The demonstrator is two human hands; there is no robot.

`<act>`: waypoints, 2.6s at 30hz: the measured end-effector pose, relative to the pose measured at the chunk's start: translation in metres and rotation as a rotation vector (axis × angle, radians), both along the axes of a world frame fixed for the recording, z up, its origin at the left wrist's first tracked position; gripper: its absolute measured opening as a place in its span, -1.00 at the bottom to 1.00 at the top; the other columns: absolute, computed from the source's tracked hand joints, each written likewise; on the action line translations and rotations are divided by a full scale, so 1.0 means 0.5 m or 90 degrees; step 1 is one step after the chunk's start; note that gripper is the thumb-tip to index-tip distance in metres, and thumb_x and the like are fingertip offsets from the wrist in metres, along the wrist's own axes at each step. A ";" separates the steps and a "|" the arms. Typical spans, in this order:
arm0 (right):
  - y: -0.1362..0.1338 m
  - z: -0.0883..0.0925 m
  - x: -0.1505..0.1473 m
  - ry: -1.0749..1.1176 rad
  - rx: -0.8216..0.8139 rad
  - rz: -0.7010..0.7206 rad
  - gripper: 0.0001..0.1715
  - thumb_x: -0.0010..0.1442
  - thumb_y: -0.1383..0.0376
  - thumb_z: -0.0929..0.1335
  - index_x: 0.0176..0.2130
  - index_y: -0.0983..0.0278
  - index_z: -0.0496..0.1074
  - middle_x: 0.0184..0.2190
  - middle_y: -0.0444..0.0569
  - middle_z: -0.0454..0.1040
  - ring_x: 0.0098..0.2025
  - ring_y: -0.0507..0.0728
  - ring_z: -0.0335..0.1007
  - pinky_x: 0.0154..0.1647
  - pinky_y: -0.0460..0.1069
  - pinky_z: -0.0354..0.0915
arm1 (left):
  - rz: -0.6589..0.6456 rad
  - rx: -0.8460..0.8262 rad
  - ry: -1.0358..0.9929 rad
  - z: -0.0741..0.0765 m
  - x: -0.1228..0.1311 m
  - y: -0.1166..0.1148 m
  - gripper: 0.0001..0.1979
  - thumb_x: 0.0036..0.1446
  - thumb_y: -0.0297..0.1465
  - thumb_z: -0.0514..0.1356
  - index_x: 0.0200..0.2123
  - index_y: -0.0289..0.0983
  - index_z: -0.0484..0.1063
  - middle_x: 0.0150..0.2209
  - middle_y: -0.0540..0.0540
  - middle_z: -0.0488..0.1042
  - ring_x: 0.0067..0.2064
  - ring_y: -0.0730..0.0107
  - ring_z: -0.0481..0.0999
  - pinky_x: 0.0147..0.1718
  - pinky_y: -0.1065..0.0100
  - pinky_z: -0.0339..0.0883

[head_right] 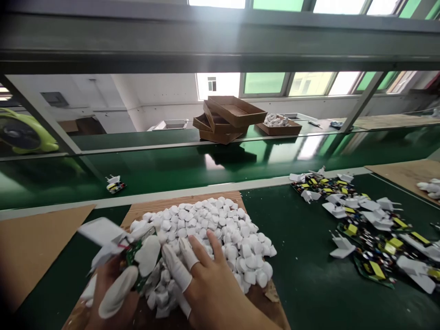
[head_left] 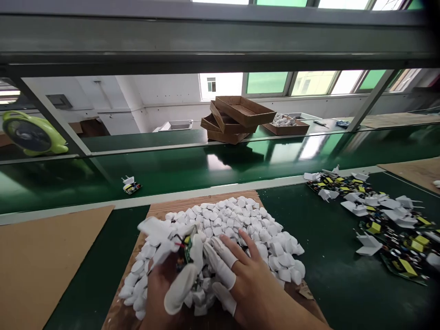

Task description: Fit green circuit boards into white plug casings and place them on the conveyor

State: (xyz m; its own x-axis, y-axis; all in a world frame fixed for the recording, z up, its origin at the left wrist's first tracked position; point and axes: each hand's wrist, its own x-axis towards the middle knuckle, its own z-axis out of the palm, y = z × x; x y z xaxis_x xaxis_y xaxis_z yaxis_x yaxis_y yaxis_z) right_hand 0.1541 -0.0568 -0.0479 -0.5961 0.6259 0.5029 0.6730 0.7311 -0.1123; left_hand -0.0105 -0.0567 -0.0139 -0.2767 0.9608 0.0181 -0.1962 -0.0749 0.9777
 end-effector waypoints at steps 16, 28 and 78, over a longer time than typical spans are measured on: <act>0.017 0.035 0.010 -0.188 -0.233 0.087 -0.74 -0.01 0.27 0.37 -0.33 0.31 0.62 -0.36 0.19 0.55 0.10 0.42 0.17 0.22 0.32 -0.01 | -0.071 -0.143 -0.079 -0.015 -0.014 0.028 -0.52 -0.21 -0.17 0.39 -0.17 -0.17 0.46 -0.17 -0.04 0.57 0.00 0.00 0.47 -0.14 0.21 0.43; 0.014 0.035 0.016 -0.145 -0.222 0.071 -0.83 -0.10 0.40 0.34 -0.45 0.31 0.54 -0.43 0.09 0.44 -0.09 0.28 0.19 0.00 0.15 0.17 | -0.120 -0.154 0.015 0.022 -0.005 0.012 -0.58 -0.28 -0.23 0.41 -0.31 -0.23 0.44 -0.21 -0.10 0.57 -0.08 0.05 0.50 -0.24 0.29 0.38; -0.017 -0.013 -0.027 -0.123 -0.048 0.239 -0.79 0.20 0.31 0.33 -0.36 0.28 0.58 -0.50 0.02 0.57 0.23 0.32 0.12 0.24 0.19 0.01 | -0.298 -0.093 0.025 0.044 -0.019 0.050 -0.67 -0.13 -0.19 0.34 -0.35 -0.29 0.42 -0.43 -0.07 0.52 -0.29 0.21 0.50 -0.28 0.31 0.34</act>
